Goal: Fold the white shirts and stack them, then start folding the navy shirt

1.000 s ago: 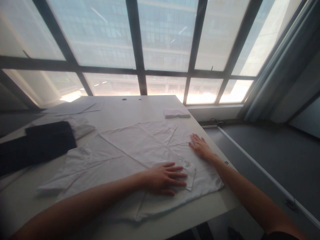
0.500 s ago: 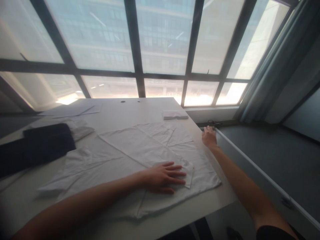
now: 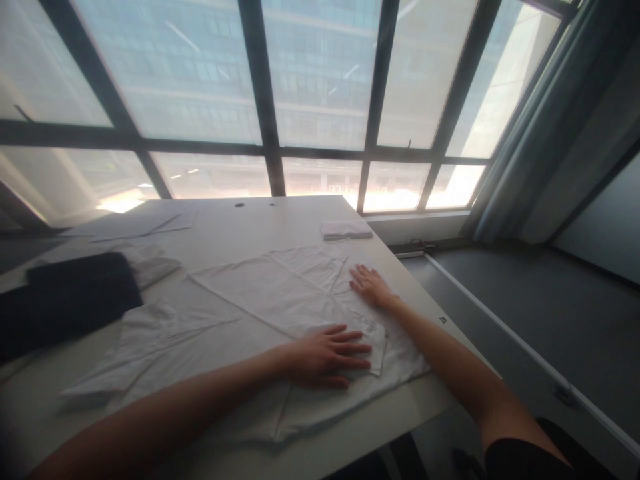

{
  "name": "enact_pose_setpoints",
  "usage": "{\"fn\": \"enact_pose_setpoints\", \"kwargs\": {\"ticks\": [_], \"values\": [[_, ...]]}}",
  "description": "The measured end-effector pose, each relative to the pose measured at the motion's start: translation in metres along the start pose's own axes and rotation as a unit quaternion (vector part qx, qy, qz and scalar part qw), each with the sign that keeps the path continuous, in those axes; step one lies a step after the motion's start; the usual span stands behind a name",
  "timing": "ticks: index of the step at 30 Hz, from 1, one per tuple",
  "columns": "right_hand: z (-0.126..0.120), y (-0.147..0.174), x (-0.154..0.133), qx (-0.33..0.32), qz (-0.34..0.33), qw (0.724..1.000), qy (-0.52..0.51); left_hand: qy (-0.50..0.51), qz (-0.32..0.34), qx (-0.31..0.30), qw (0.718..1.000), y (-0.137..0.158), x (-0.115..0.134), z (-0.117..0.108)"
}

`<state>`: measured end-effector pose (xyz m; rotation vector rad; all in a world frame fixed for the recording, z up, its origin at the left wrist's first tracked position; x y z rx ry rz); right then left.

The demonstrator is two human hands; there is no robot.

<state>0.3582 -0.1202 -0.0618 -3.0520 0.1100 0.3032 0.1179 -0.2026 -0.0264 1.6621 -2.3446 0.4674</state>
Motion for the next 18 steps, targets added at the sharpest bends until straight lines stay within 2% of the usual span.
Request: {"fn": "enact_pose_setpoints", "kwargs": {"ticks": [4, 7, 13, 18], "values": [[-0.003, -0.011, 0.056, 0.022, 0.103, 0.994, 0.016, 0.003, -0.007, -0.001, 1.0, 0.0, 0.0, 0.0], [-0.004, -0.012, 0.08, 0.069, 0.154, 0.986, -0.008, 0.003, -0.008, -0.002, 1.0, 0.0, 0.0, -0.001], [-0.023, -0.001, 0.107, 0.132, 0.12, 0.979, -0.102, 0.011, -0.007, -0.005, 1.0, 0.001, 0.0, 0.0], [-0.048, 0.014, 0.139, 0.17, 0.166, 0.963, -0.129, 0.013, 0.0, 0.001, 1.0, 0.001, -0.002, 0.002]]}}
Point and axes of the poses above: each hand's wrist, its own y-axis away from the middle knuckle, its own z-axis out of the palm, x = y × z, the point moved 5 cm from there along -y, towards the middle knuckle, and after that the axes turned 2 degrees about z, right-handed, at the moved point
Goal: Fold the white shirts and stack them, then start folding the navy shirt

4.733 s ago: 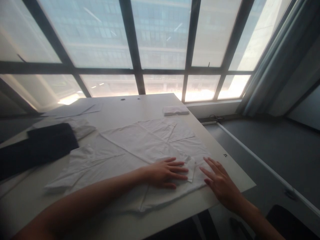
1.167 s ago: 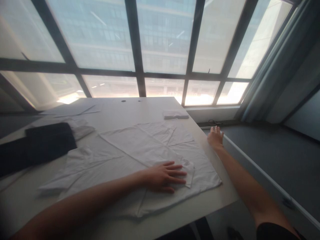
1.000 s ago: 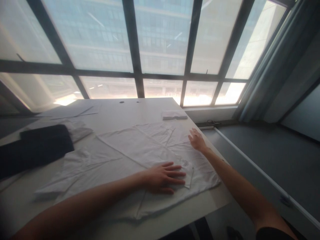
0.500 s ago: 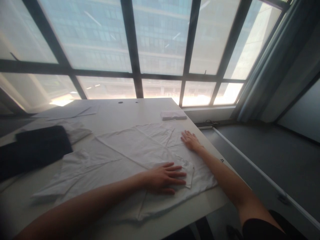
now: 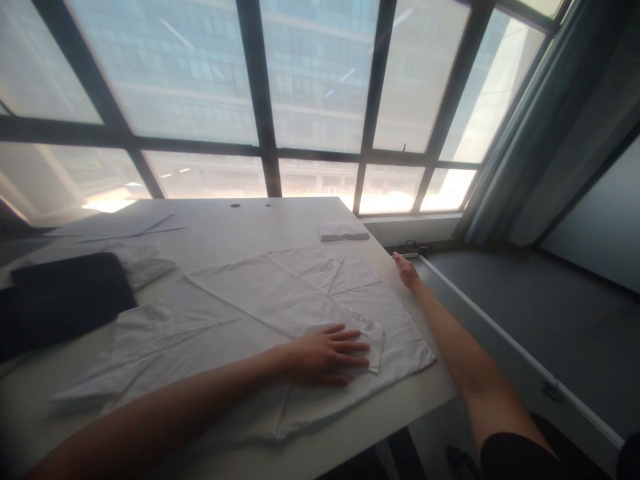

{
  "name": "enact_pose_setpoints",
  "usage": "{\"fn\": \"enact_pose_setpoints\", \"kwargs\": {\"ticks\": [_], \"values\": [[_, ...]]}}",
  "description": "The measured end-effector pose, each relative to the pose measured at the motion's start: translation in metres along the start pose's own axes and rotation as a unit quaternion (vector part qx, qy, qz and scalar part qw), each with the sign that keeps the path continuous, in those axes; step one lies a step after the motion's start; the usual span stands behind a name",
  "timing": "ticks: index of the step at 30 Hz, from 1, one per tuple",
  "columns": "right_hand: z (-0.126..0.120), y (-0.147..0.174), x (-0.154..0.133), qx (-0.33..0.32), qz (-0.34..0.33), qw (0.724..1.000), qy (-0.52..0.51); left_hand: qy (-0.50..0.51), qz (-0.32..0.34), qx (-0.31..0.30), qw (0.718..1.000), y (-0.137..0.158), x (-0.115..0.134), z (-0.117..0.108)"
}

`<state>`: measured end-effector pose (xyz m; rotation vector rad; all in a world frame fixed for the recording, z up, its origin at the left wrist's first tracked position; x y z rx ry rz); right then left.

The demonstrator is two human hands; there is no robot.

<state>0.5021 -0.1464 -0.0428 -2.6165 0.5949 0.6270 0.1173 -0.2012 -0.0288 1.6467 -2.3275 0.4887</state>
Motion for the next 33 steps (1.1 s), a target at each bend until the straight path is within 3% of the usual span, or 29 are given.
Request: {"fn": "enact_pose_setpoints", "kwargs": {"ticks": [3, 5, 7, 10, 14, 17, 24, 29, 33], "values": [[-0.006, -0.005, -0.005, 0.023, 0.02, 1.0, 0.007, 0.001, 0.001, 0.001, 1.0, 0.0, -0.001, 0.0], [0.002, -0.002, -0.026, 0.023, 0.003, 1.0, 0.008, 0.002, 0.002, 0.001, 1.0, 0.0, -0.001, 0.0], [0.019, 0.009, -0.061, 0.002, -0.044, 0.999, 0.006, 0.002, 0.001, -0.001, 1.0, 0.0, 0.0, -0.001], [0.058, 0.046, -0.13, -0.09, -0.198, 0.976, 0.012, 0.0, -0.003, -0.005, 1.0, -0.002, 0.0, -0.001], [0.092, 0.09, -0.183, -0.175, -0.27, 0.946, 0.033, 0.001, 0.008, -0.001, 1.0, -0.003, 0.001, -0.002], [0.094, 0.091, -0.179, -0.178, -0.246, 0.951, 0.062, 0.003, 0.014, 0.0, 1.0, -0.003, 0.001, -0.001], [0.074, 0.047, -0.121, -0.14, -0.13, 0.972, 0.138, -0.003, 0.012, 0.002, 1.0, -0.002, 0.001, 0.0], [0.081, 0.043, -0.11, -0.131, -0.129, 0.97, 0.16, 0.003, 0.021, 0.019, 1.0, 0.0, 0.006, -0.002], [0.087, 0.045, -0.104, -0.122, -0.131, 0.968, 0.176, 0.045, 0.019, 0.062, 0.997, 0.006, 0.0, -0.018]]}}
Point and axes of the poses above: each hand's wrist, its own y-axis away from the middle knuckle, its own z-axis out of the palm, x = y × z, the point moved 5 cm from there along -y, towards the middle knuckle, and after that the axes turned 2 degrees about z, right-handed, at the moved point
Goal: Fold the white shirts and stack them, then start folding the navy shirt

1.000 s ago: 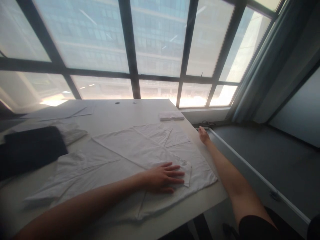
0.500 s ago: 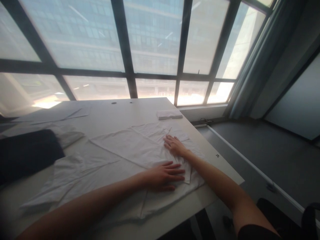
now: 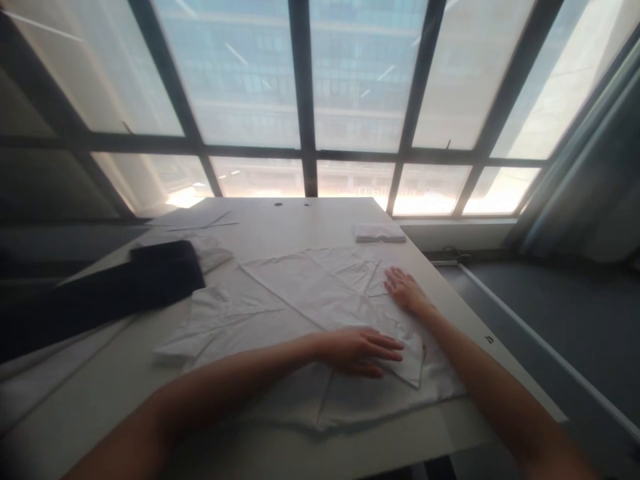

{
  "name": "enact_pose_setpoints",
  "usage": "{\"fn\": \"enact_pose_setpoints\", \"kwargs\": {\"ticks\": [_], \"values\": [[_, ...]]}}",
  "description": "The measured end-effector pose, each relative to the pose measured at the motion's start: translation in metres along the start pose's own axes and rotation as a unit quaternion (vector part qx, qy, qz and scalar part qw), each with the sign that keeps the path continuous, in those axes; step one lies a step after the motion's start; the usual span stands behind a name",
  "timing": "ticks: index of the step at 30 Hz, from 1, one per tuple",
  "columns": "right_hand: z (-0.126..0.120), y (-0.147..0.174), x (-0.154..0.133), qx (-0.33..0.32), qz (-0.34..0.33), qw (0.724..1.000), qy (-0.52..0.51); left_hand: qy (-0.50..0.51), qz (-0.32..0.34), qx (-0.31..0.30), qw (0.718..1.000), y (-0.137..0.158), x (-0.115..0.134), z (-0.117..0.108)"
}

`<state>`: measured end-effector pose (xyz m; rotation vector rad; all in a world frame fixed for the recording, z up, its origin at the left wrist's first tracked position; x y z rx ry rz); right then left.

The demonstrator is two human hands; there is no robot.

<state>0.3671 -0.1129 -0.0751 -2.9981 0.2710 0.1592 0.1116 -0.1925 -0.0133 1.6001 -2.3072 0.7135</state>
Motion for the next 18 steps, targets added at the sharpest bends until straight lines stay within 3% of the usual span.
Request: {"fn": "enact_pose_setpoints", "kwargs": {"ticks": [2, 5, 7, 11, 14, 18], "values": [[0.002, -0.003, 0.0, -0.014, 0.021, 1.0, 0.005, -0.015, -0.045, 0.03, 0.998, 0.003, -0.013, -0.016], [-0.003, -0.016, -0.017, -0.013, 0.056, 0.998, 0.003, -0.095, -0.175, 0.09, 0.976, 0.018, -0.049, -0.05], [-0.01, -0.029, -0.049, 0.015, 0.039, 0.999, -0.014, -0.154, -0.279, 0.103, 0.942, 0.039, -0.079, -0.073], [-0.007, -0.05, -0.143, 0.028, -0.051, 0.995, -0.075, -0.205, -0.475, 0.073, 0.853, 0.104, -0.136, -0.1], [0.006, -0.063, -0.213, 0.005, -0.107, 0.989, -0.103, -0.2, -0.532, 0.068, 0.82, 0.148, -0.163, -0.106], [0.014, -0.083, -0.275, -0.001, -0.139, 0.984, -0.116, -0.222, -0.507, 0.063, 0.831, 0.172, -0.181, -0.11]]}}
Point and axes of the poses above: each hand's wrist, its own y-axis away from the middle knuckle, its own z-axis out of the palm, x = y × z, the point moved 5 cm from there along -y, towards the middle knuckle, and after that the axes turned 2 degrees about z, right-handed, at the moved point
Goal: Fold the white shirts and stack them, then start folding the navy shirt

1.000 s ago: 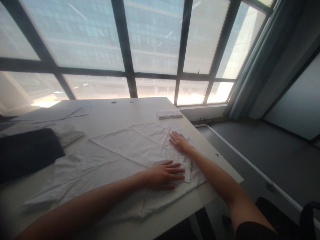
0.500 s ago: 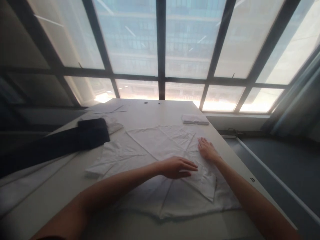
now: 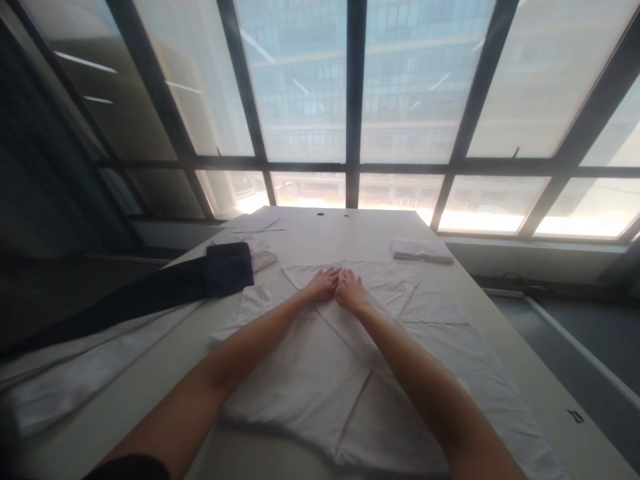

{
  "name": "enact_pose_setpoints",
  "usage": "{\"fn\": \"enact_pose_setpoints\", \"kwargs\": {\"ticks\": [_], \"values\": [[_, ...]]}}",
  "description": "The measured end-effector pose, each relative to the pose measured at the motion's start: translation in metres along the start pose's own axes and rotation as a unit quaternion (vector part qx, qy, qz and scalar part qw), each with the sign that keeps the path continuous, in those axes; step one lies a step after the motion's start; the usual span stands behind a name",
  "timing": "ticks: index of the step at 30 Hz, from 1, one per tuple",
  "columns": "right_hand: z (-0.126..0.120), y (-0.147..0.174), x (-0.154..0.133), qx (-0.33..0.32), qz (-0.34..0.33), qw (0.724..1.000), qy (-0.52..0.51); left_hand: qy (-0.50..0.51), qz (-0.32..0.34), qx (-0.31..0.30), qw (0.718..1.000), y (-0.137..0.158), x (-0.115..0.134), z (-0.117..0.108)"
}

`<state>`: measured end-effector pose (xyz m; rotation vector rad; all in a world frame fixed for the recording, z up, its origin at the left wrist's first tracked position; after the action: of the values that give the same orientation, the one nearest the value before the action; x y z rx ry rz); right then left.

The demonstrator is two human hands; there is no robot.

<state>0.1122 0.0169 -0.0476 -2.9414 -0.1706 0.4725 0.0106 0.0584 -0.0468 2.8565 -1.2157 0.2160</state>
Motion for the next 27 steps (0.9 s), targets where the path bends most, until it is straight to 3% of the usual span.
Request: {"fn": "enact_pose_setpoints", "kwargs": {"ticks": [4, 11, 22, 27], "values": [[0.006, -0.025, -0.015, 0.002, -0.003, 1.0, 0.002, -0.023, 0.01, 0.008, 1.0, -0.006, -0.013, 0.002], [0.017, -0.023, -0.007, -0.011, -0.024, 0.999, 0.035, -0.034, -0.106, 0.028, 0.993, -0.011, -0.038, 0.0], [0.021, -0.058, -0.003, -0.048, -0.061, 0.997, 0.025, -0.025, -0.101, 0.049, 0.993, -0.008, -0.039, 0.002], [0.019, -0.063, 0.012, -0.046, -0.07, 0.996, 0.029, -0.016, -0.113, 0.056, 0.992, -0.008, -0.041, 0.003]]}}
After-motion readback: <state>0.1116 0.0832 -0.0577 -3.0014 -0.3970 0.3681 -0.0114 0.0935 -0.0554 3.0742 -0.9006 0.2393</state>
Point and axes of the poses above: each hand's wrist, its own y-axis away from the middle knuckle, its own z-axis out of the palm, x = y × z, the point moved 5 cm from there along -y, towards the middle knuckle, and after that the axes turned 2 degrees about z, right-handed, at the moved point
